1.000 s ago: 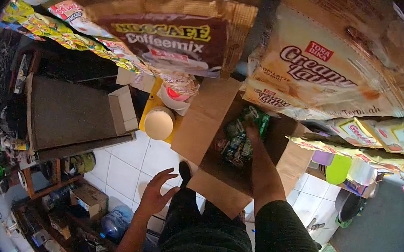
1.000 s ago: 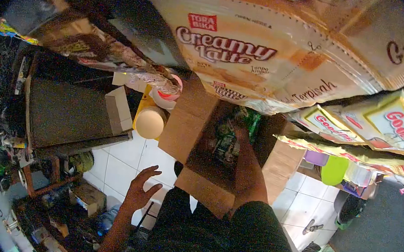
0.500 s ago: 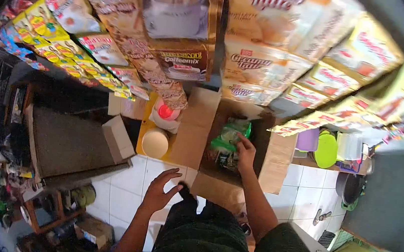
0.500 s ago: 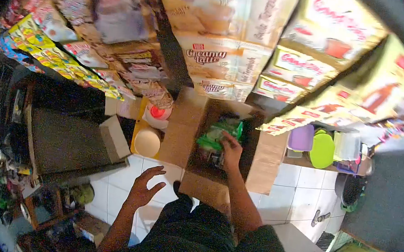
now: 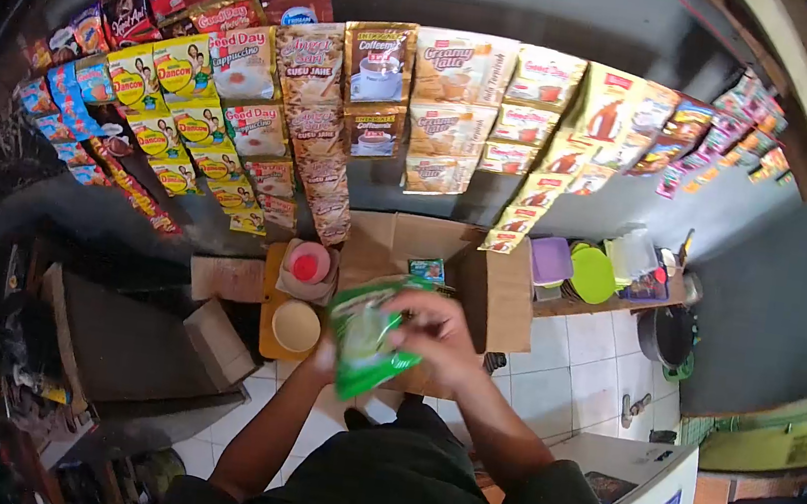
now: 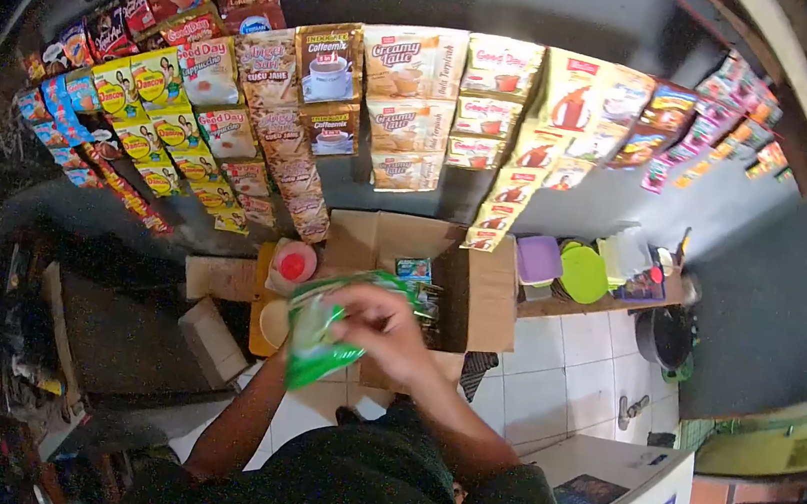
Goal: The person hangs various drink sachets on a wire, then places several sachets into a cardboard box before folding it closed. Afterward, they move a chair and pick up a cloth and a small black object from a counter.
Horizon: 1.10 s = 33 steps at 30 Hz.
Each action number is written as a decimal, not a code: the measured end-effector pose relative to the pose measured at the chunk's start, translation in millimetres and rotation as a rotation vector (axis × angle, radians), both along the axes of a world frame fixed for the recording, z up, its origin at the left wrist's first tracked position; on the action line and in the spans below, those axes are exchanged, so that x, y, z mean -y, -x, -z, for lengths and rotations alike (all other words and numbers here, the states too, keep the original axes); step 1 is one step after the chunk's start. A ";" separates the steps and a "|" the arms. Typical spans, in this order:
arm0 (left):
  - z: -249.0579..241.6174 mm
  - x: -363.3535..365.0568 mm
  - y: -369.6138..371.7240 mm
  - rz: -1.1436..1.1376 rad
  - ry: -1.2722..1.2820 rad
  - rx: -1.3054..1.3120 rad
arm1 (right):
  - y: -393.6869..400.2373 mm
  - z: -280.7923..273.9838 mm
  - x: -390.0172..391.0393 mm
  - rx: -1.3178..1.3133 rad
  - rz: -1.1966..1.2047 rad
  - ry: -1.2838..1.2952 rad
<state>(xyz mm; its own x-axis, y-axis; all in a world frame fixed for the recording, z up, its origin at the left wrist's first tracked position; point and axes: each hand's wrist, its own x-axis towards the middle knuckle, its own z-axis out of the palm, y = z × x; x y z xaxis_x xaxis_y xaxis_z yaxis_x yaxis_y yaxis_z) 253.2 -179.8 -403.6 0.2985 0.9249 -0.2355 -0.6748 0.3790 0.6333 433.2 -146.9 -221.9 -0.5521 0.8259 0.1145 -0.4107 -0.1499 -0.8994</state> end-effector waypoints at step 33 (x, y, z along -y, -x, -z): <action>-129.7 68.4 55.8 -0.035 -0.384 -0.148 | 32.5 -7.7 56.6 -0.134 0.112 0.267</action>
<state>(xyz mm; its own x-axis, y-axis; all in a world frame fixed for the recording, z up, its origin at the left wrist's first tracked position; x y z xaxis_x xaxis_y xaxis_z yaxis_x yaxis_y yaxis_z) 197.3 -248.2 -273.9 0.2543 0.9629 0.0903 -0.5737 0.0750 0.8157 400.7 -203.5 -214.1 -0.4507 0.8913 -0.0490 -0.5498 -0.3204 -0.7714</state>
